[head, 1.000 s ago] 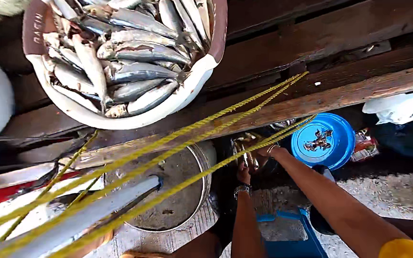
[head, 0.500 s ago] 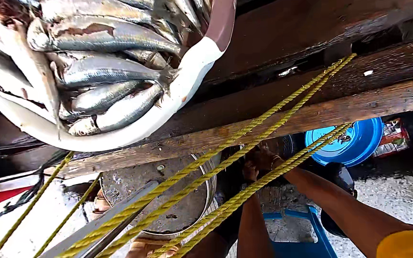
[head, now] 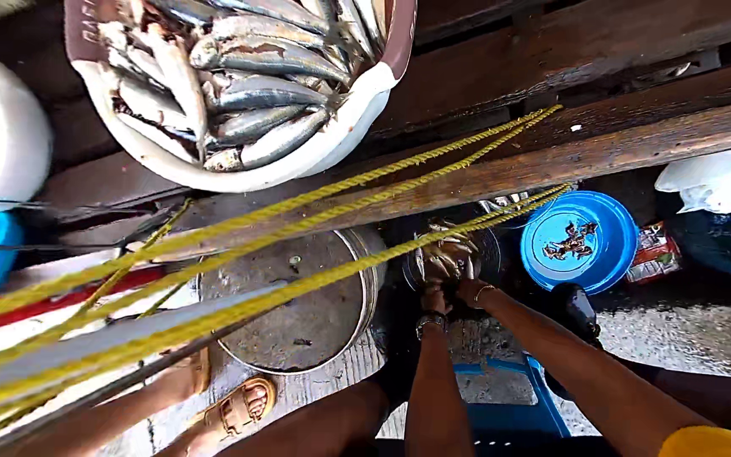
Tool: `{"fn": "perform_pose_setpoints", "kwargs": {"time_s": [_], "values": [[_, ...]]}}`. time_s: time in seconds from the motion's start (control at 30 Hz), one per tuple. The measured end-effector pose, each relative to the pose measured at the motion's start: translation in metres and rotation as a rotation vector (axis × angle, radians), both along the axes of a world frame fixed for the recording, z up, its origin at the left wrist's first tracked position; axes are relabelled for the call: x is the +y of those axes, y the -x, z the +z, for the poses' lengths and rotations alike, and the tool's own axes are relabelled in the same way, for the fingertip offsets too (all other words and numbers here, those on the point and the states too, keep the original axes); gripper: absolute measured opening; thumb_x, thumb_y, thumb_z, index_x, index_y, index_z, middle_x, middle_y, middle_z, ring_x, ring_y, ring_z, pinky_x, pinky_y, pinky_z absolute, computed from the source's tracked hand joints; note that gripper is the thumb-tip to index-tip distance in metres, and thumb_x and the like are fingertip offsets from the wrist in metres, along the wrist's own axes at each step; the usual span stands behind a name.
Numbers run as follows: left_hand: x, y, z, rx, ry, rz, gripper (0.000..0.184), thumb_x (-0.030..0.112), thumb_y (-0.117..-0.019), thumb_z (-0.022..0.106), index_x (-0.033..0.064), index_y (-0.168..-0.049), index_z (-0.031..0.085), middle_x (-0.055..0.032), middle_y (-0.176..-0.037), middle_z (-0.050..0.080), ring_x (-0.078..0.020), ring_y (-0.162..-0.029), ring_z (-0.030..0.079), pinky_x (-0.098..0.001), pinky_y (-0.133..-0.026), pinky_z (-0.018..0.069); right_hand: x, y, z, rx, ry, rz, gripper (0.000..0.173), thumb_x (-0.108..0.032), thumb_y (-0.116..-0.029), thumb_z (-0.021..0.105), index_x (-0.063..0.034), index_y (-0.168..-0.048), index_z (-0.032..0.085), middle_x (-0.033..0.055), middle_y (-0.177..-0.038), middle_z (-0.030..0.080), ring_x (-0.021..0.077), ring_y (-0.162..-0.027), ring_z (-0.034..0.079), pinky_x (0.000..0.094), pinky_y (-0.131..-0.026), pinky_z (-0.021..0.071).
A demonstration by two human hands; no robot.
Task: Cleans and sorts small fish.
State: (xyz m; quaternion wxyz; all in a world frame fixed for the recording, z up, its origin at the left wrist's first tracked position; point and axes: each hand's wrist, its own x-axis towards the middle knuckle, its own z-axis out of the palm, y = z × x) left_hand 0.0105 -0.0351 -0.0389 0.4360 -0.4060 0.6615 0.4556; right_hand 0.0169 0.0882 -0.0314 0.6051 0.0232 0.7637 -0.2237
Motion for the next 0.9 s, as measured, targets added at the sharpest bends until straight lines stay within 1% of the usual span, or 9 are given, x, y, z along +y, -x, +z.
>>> {"fn": "perform_pose_setpoints", "kwargs": {"time_s": [0.13, 0.2, 0.27, 0.3, 0.37, 0.43, 0.5, 0.67, 0.9], "values": [[-0.003, -0.003, 0.008, -0.043, -0.012, 0.075, 0.039, 0.019, -0.1114, 0.039, -0.0015, -0.144, 0.046, -0.0276, -0.134, 0.057, -0.0357, -0.105, 0.065, -0.0496, -0.083, 0.0565, 0.009, -0.011, 0.004, 0.011, 0.05, -0.513, 0.049, -0.032, -0.1121, 0.041, 0.0049, -0.143, 0.053, 0.0282, -0.145, 0.054, 0.0397, -0.137, 0.052, 0.055, -0.117, 0.0368], [0.001, -0.001, 0.018, -0.038, -0.093, 0.241, 0.041, 0.026, -0.1124, 0.037, -0.0011, -0.142, 0.048, -0.0252, -0.126, 0.062, -0.0319, -0.097, 0.067, -0.0468, -0.08, 0.0562, 0.006, -0.018, 0.013, 0.044, 0.123, -0.726, 0.048, -0.036, -0.1116, 0.044, 0.0022, -0.138, 0.059, 0.0267, -0.127, 0.064, 0.0361, -0.114, 0.064, 0.051, -0.104, 0.048], [0.007, 0.001, 0.029, 0.03, -0.185, 0.395, 0.042, 0.03, -0.1125, 0.038, -0.0019, -0.138, 0.049, -0.0233, -0.114, 0.063, -0.0295, -0.09, 0.064, -0.0461, -0.077, 0.0548, 0.001, -0.024, 0.024, 0.074, 0.181, -0.809, 0.044, -0.034, -0.1114, 0.046, -0.0002, -0.137, 0.059, 0.0227, -0.11, 0.067, 0.0291, -0.09, 0.066, 0.0451, -0.086, 0.0537], [0.009, 0.001, 0.03, 0.084, -0.21, 0.44, 0.04, 0.031, -0.1119, 0.041, -0.0018, -0.131, 0.054, -0.0203, -0.105, 0.064, -0.0267, -0.083, 0.063, -0.0441, -0.072, 0.0546, -0.002, -0.025, 0.031, 0.095, 0.193, -0.799, 0.044, -0.033, -0.1112, 0.046, -0.0007, -0.139, 0.059, 0.0227, -0.11, 0.067, 0.0292, -0.089, 0.067, 0.0451, -0.086, 0.0548], [0.012, 0.003, 0.036, 0.187, -0.278, 0.476, 0.033, 0.028, -0.1109, 0.044, 0.0004, -0.123, 0.059, -0.0149, -0.095, 0.067, -0.0224, -0.077, 0.065, -0.04, -0.066, 0.0551, -0.002, -0.026, 0.043, 0.185, 0.19, -0.693, 0.043, -0.031, -0.11, 0.049, 0.0014, -0.136, 0.061, 0.0247, -0.117, 0.068, 0.0334, -0.101, 0.069, 0.0495, -0.095, 0.0539], [0.014, 0.006, 0.047, 0.277, -0.343, 0.479, 0.027, 0.021, -0.1104, 0.045, 0.0007, -0.124, 0.057, -0.0128, -0.093, 0.065, -0.0203, -0.075, 0.063, -0.0367, -0.065, 0.0541, 0.007, -0.022, 0.059, 0.31, 0.191, -0.648, 0.039, -0.027, -0.1047, 0.06, 0.0017, -0.129, 0.067, 0.0253, -0.127, 0.067, 0.0379, -0.122, 0.063, 0.0556, -0.11, 0.0446], [0.014, 0.009, 0.058, 0.347, -0.388, 0.452, 0.027, 0.017, -0.1097, 0.045, -0.0001, -0.129, 0.054, -0.014, -0.098, 0.064, -0.0199, -0.077, 0.063, -0.0355, -0.067, 0.0543, 0.017, -0.018, 0.077, 0.425, 0.201, -0.783, 0.032, -0.022, -0.1021, 0.064, 0.0018, -0.123, 0.071, 0.0231, -0.128, 0.068, 0.0356, -0.125, 0.062, 0.0532, -0.113, 0.0431], [0.018, 0.007, 0.09, 0.428, -0.489, 0.265, 0.026, 0.013, -0.1082, 0.049, -0.0022, -0.128, 0.056, -0.0127, -0.094, 0.063, -0.0175, -0.072, 0.06, -0.0331, -0.064, 0.0536, 0.027, -0.008, 0.107, 0.524, 0.292, -1.204, 0.027, -0.014, -0.1024, 0.064, 0.0022, -0.124, 0.069, 0.0187, -0.114, 0.071, 0.0214, -0.091, 0.071, 0.038, -0.086, 0.0585], [0.013, -0.005, 0.115, 0.395, -0.54, 0.301, 0.023, 0.012, -0.108, 0.048, -0.0025, -0.123, 0.057, -0.0089, -0.082, 0.06, -0.0138, -0.059, 0.055, -0.0271, -0.051, 0.0479, 0.025, -0.016, 0.12, 0.528, 0.393, -1.216, 0.022, -0.01, -0.1014, 0.064, 0.0062, -0.116, 0.069, 0.0131, -0.09, 0.071, 0.0123, -0.066, 0.066, 0.0284, -0.066, 0.0588]]}}
